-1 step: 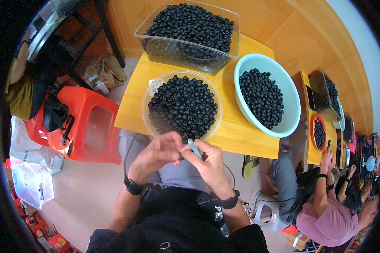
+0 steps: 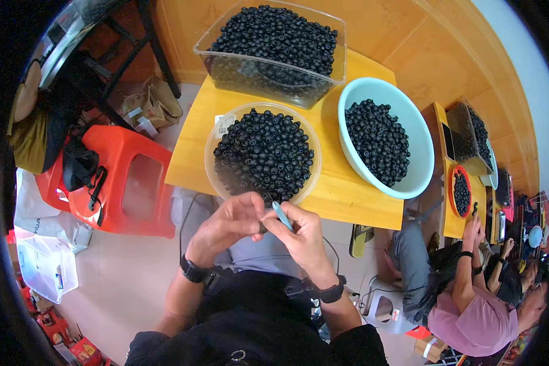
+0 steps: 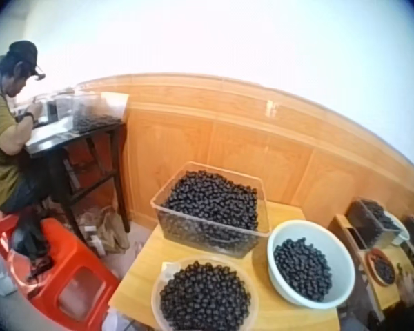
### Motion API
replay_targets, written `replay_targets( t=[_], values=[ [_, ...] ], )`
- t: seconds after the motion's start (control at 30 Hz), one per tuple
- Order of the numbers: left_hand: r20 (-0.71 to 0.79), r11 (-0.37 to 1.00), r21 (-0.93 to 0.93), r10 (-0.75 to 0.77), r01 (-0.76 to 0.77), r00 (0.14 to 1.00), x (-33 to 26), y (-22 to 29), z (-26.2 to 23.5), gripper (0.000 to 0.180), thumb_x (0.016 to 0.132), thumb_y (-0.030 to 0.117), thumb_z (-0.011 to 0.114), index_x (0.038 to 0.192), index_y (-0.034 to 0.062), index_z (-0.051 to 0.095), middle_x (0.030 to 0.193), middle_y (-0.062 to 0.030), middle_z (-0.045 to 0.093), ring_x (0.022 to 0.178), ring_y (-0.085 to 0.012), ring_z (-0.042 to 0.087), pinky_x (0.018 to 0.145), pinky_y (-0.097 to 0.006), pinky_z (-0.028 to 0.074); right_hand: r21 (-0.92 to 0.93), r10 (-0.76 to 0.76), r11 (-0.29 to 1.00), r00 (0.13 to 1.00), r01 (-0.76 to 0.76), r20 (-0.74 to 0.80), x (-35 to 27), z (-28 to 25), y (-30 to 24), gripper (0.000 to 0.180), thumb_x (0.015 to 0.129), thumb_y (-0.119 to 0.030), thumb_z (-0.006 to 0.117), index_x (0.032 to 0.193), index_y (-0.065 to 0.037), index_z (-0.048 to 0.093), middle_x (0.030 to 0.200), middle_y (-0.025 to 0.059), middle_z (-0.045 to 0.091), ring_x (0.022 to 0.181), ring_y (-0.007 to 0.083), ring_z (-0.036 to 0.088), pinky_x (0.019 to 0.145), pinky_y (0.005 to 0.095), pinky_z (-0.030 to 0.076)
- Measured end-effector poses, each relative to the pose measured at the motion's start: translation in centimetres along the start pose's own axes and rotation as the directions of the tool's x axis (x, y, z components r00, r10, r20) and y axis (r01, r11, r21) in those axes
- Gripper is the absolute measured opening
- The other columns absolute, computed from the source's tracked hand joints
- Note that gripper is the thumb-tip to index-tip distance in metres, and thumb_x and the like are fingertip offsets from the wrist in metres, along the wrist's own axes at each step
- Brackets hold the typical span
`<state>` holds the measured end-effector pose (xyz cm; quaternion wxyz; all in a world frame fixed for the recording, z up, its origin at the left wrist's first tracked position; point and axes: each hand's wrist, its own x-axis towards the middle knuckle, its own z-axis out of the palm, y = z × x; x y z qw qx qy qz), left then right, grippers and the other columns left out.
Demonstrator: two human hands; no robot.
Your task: Sorting through blueberries in a container and using a tool to pick out debris or stems.
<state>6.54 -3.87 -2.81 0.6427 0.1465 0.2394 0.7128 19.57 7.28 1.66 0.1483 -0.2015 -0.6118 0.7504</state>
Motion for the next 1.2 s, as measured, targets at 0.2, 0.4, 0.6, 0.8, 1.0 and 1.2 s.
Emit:
replay_targets(
  t=[0.2,0.4,0.6,0.8,1.0,1.2],
  values=[
    [-0.014,0.999,0.027,-0.018,0.018,1.0,0.0,-0.9,0.1,0.023,0.08,-0.001,0.065,0.099,0.0057,0.052,0.093,-0.0054,0.062,0.075,-0.0116,0.062,0.065,-0.024,0.052,-0.352,-0.149,0.92,0.985,0.172,0.091,-0.5,-1.3,-0.5,0.015,0.075,-0.002,0.07,0.09,-0.001,0.064,0.073,0.0,0.055,0.062,0.007,0.049,0.057,0.02,0.038],
    [-0.229,0.913,0.405,0.155,-0.051,0.961,0.1,0.8,0.8,0.022,0.081,-0.001,0.063,0.101,0.0001,0.055,0.091,-0.0082,0.063,0.075,-0.0116,0.063,0.066,-0.024,0.053,-0.614,-0.245,0.789,0.922,0.01,-0.3,0.5,-6.4,-2.8,0.015,0.076,-0.004,0.068,0.091,-0.003,0.065,0.074,-0.0031,0.055,0.063,0.0066,0.047,0.058,0.0225,0.04],
    [-0.287,0.644,0.764,0.403,-0.046,0.869,1.3,0.9,0.6,0.013,0.078,-0.004,0.06,0.091,-0.002,0.063,0.078,-0.0061,0.063,0.07,-0.0141,0.062,0.064,-0.025,0.051,-0.768,-0.594,0.639,0.658,0.036,-0.463,3.4,-11.5,-5.7,0.026,0.077,-0.003,0.068,0.102,-0.001,0.063,0.083,0.0007,0.057,0.071,0.0089,0.05,0.064,0.0211,0.042],
    [0.173,-0.071,0.985,0.386,-0.158,0.906,4.9,-0.8,0.7,0.026,0.071,-0.007,0.054,0.094,0.0005,0.064,0.088,-0.012,0.06,0.083,-0.029,0.06,0.072,-0.033,0.048,-0.86,-0.648,0.5,0.702,0.098,-0.296,2.3,-9.0,-2.6,0.025,0.076,0.001,0.067,0.1,0.0,0.063,0.074,0.0023,0.046,0.06,0.0099,0.04,0.051,0.0247,0.031],
    [0.272,-0.202,0.953,0.23,-0.227,0.935,6.3,0.2,0.2,0.015,0.073,-0.002,0.055,0.085,0.0008,0.063,0.088,-0.0117,0.057,0.084,-0.0312,0.058,0.073,-0.039,0.047,-0.785,-0.542,0.616,0.76,0.068,-0.359,1.2,-8.6,0.4,0.017,0.077,-0.001,0.067,0.094,0.003,0.063,0.068,0.0049,0.046,0.057,0.011,0.04,0.05,0.0252,0.032],
    [0.286,-0.191,0.951,0.24,-0.244,0.928,6.8,-0.4,0.1,0.012,0.071,-0.001,0.056,0.083,0.0017,0.057,0.088,-0.0146,0.052,0.094,-0.0317,0.054,0.074,-0.039,0.047,-0.774,-0.452,0.633,0.817,0.01,-0.358,0.9,-7.7,0.8,0.016,0.079,-0.003,0.067,0.093,0.002,0.064,0.069,0.0068,0.051,0.057,0.0136,0.044,0.051,0.0264,0.035]
  ],
)
